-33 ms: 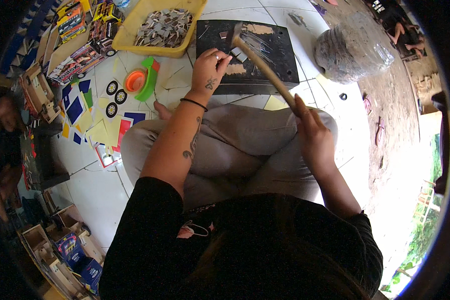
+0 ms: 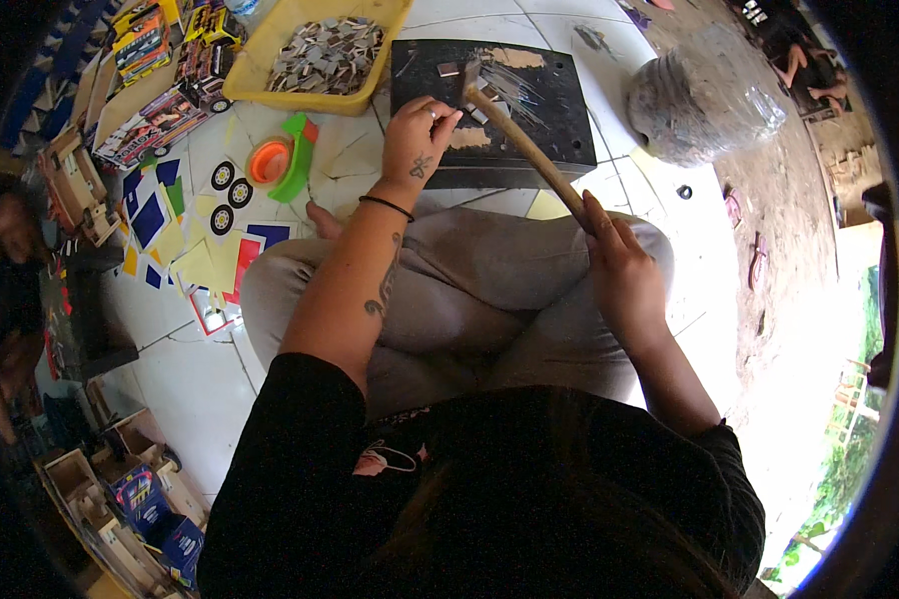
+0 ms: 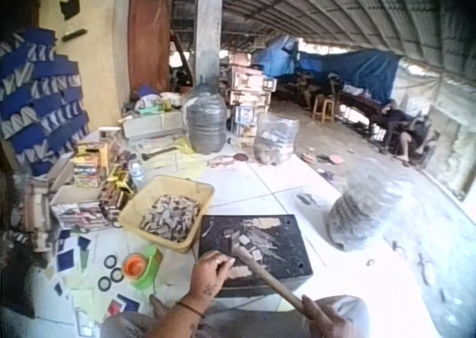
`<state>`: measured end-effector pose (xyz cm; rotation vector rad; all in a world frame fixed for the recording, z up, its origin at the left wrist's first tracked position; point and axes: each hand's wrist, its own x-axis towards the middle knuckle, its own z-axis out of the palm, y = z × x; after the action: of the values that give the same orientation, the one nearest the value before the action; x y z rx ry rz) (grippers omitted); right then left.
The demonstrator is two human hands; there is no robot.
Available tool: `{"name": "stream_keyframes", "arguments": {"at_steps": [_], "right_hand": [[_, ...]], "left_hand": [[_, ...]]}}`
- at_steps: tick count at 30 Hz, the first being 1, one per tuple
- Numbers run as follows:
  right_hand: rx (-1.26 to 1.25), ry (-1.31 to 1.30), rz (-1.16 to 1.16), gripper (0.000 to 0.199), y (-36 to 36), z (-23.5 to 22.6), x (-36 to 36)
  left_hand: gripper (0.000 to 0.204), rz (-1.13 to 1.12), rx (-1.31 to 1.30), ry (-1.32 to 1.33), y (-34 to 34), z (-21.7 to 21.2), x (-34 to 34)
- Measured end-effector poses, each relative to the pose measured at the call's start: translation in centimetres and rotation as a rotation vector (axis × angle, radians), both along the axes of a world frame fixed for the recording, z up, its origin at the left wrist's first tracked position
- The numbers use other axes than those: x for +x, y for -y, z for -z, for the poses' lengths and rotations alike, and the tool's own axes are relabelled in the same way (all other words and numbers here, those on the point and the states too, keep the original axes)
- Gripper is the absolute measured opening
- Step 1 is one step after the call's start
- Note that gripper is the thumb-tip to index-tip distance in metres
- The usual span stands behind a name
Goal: The person sits on the floor and repeatedly uses a hammer to break small rectangular blocks on a black board. The broken pieces are collected and placed into a clear container.
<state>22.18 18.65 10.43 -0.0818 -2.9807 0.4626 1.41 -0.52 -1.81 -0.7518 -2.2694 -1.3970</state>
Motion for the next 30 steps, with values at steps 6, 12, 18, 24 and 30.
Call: {"name": "stream_keyframes", "arguments": {"at_steps": [6, 12, 18, 24, 30], "right_hand": [[-0.079, -0.022, -0.039, 0.055, -0.3, 0.7, -0.5], [-0.181, -0.031, -0.035, 0.051, -0.5, 0.8, -0.8], [-0.244, -0.085, -0.01, 0.049, -0.6, 1.0, -0.8], [-0.193, -0.032, 0.074, 0.041, -3.4, 1.4, -3.0], [0.02, -0.041, 0.107, 0.032, -11.6, 4.5, -10.4]], "left_hand": [[0.015, 0.01, 0.027, -0.067, -0.1, 0.2, -0.9], [0.016, 0.001, 0.004, -0.077, -0.1, 0.4, -1.0], [0.015, -0.006, 0.001, -0.043, -0.2, 0.5, -0.9], [0.014, 0.007, -0.018, -0.011, 0.1, 0.2, -0.7], [0.012, -0.048, -0.037, -0.031, 1.0, -0.7, -1.5]]}}
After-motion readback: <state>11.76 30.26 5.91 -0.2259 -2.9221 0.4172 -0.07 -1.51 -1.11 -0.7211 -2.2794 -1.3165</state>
